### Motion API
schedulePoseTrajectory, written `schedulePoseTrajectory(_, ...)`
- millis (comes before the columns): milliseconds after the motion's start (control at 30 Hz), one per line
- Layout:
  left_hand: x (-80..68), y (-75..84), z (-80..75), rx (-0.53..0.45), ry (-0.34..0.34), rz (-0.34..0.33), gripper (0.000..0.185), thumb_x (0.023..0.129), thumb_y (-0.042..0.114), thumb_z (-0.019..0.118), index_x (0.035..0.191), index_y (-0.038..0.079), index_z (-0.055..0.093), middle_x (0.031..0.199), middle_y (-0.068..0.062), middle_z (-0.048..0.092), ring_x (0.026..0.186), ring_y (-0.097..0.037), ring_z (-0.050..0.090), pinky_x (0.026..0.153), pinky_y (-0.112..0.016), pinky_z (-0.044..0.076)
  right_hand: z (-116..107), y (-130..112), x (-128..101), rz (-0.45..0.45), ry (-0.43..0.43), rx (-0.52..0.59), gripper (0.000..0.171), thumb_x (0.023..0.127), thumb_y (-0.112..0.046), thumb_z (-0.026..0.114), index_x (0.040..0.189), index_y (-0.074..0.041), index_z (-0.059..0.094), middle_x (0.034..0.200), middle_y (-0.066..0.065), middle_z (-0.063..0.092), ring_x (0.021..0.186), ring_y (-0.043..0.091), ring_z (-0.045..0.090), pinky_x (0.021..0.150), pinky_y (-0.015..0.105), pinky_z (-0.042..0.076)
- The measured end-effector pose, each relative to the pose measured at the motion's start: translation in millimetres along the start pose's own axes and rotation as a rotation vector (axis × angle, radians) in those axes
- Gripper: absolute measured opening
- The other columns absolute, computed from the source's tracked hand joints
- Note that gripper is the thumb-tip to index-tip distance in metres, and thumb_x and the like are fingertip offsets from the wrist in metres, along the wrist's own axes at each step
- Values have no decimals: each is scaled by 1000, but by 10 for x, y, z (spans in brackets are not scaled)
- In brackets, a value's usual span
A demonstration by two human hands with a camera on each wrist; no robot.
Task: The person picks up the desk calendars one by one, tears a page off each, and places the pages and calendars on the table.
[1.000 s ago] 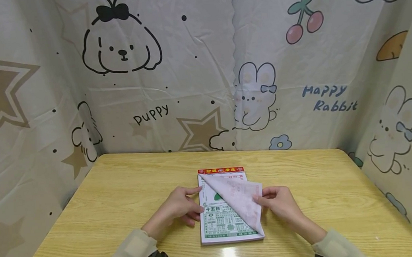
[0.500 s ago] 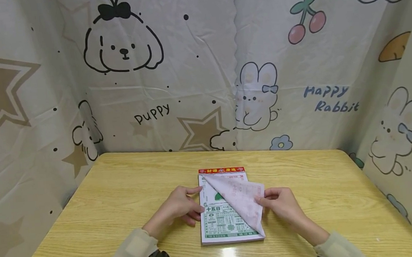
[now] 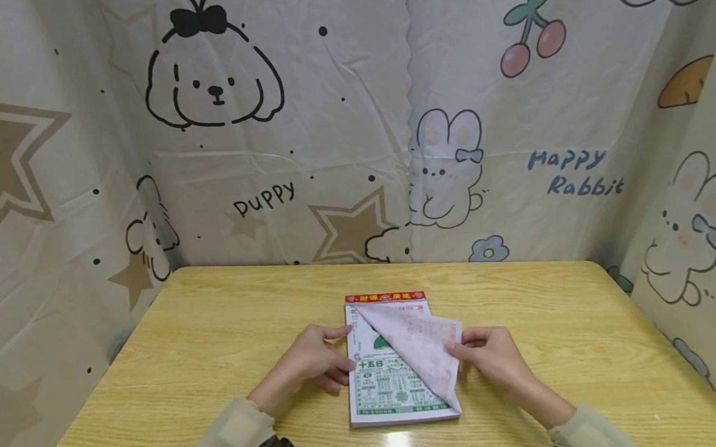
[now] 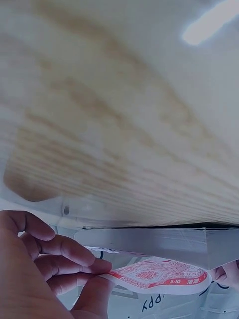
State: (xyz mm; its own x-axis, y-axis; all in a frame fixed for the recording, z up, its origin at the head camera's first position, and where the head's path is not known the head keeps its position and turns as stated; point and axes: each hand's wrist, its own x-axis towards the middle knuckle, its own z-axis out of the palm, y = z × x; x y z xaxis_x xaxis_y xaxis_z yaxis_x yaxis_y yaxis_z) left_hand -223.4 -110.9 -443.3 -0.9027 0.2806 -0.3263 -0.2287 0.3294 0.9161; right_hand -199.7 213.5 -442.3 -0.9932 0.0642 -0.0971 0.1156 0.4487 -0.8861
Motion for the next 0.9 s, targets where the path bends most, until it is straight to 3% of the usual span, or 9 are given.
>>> schedulePoseTrajectory(900, 1, 0, -7, 6, -9, -1, 76, 85, -1, 84, 154, 5, 53, 80, -14, 75, 59, -20, 72, 53, -36, 65, -51, 30, 6, 2, 13, 2, 21, 90, -15, 86, 95, 4, 78, 77, 3, 71, 73, 17, 61, 58, 23, 46)
